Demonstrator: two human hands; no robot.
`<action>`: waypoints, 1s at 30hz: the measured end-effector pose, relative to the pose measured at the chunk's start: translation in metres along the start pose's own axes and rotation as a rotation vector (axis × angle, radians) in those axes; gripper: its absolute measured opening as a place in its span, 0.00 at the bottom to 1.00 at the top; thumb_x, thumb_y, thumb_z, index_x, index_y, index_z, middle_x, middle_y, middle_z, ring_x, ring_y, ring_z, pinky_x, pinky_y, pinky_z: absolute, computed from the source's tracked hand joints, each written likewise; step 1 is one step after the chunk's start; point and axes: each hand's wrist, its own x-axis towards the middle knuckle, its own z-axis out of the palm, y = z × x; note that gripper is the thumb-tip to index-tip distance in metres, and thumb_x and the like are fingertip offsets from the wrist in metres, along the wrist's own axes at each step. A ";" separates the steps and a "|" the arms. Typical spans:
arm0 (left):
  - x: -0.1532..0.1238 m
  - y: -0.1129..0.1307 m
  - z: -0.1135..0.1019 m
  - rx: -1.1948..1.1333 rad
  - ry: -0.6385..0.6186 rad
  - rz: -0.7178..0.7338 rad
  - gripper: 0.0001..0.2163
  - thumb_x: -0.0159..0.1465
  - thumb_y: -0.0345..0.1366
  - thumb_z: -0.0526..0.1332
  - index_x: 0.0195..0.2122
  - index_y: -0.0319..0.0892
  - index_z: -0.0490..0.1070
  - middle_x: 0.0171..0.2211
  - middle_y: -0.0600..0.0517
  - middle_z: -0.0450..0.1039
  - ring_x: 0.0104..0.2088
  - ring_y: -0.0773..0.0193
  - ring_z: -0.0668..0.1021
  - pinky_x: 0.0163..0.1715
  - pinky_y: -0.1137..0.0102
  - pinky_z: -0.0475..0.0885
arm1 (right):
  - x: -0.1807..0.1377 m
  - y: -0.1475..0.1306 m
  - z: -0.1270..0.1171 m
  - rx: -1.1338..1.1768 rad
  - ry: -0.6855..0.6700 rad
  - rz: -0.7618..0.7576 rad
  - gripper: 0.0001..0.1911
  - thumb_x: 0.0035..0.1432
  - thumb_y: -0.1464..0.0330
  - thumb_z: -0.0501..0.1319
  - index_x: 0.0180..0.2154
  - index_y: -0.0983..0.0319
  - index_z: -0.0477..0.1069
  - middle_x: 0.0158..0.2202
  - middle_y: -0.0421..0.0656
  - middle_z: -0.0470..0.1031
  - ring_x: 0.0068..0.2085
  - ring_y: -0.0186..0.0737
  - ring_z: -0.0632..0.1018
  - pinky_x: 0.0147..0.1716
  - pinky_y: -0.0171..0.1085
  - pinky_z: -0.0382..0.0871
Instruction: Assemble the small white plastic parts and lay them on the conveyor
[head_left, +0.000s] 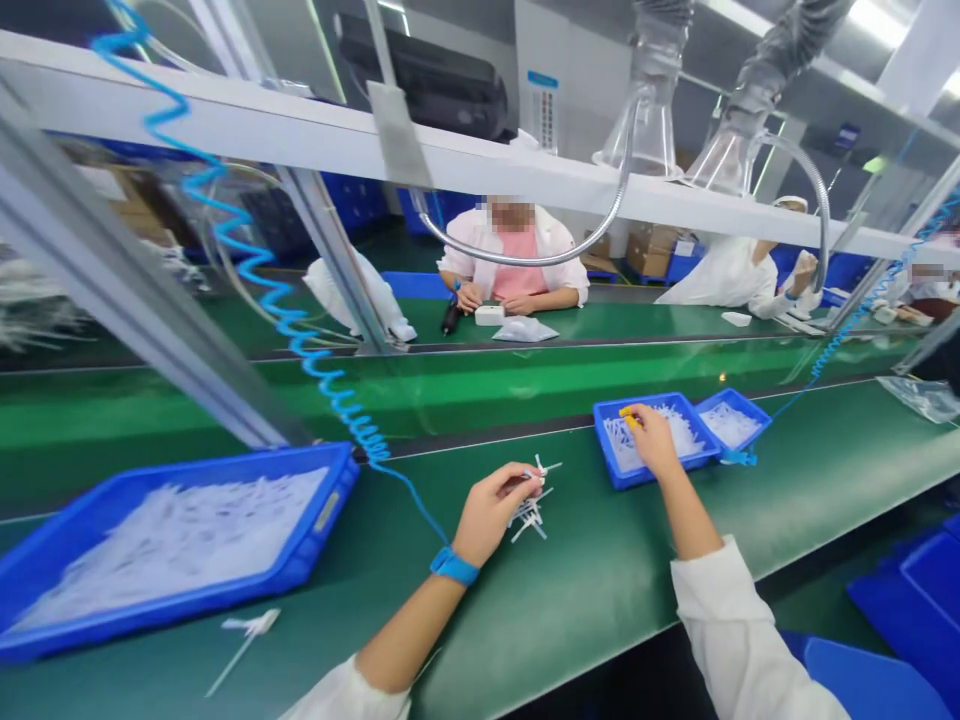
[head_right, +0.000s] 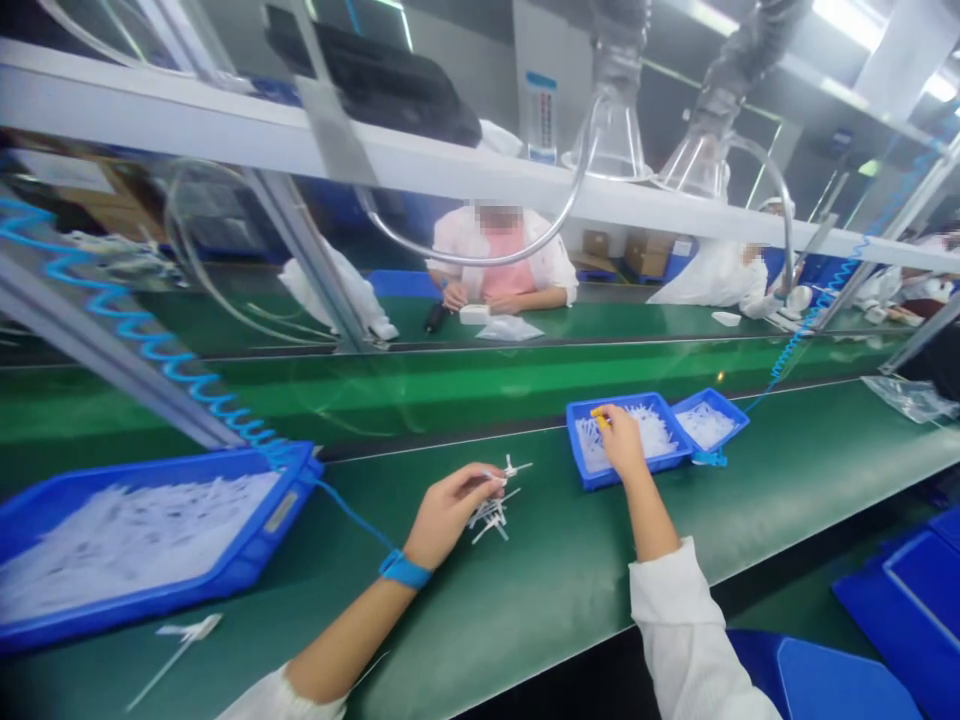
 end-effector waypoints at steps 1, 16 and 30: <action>-0.002 0.002 0.000 -0.024 -0.001 -0.025 0.14 0.61 0.47 0.71 0.39 0.41 0.81 0.34 0.48 0.82 0.37 0.55 0.84 0.42 0.64 0.82 | -0.001 0.000 0.000 0.012 0.002 0.002 0.12 0.60 0.73 0.59 0.42 0.58 0.79 0.44 0.45 0.84 0.44 0.47 0.82 0.48 0.44 0.74; -0.006 -0.001 0.002 -0.273 0.074 -0.152 0.19 0.54 0.48 0.79 0.40 0.40 0.83 0.41 0.43 0.84 0.41 0.53 0.86 0.49 0.60 0.83 | -0.013 -0.028 -0.013 0.313 0.089 0.061 0.11 0.58 0.66 0.64 0.42 0.60 0.79 0.42 0.47 0.84 0.43 0.49 0.83 0.49 0.48 0.77; 0.005 -0.005 -0.003 -0.617 0.238 -0.182 0.25 0.48 0.44 0.83 0.43 0.35 0.82 0.38 0.45 0.83 0.39 0.59 0.85 0.51 0.60 0.82 | -0.056 -0.113 0.113 0.975 -0.282 0.331 0.18 0.48 0.61 0.77 0.41 0.58 0.81 0.40 0.45 0.84 0.42 0.46 0.83 0.44 0.43 0.78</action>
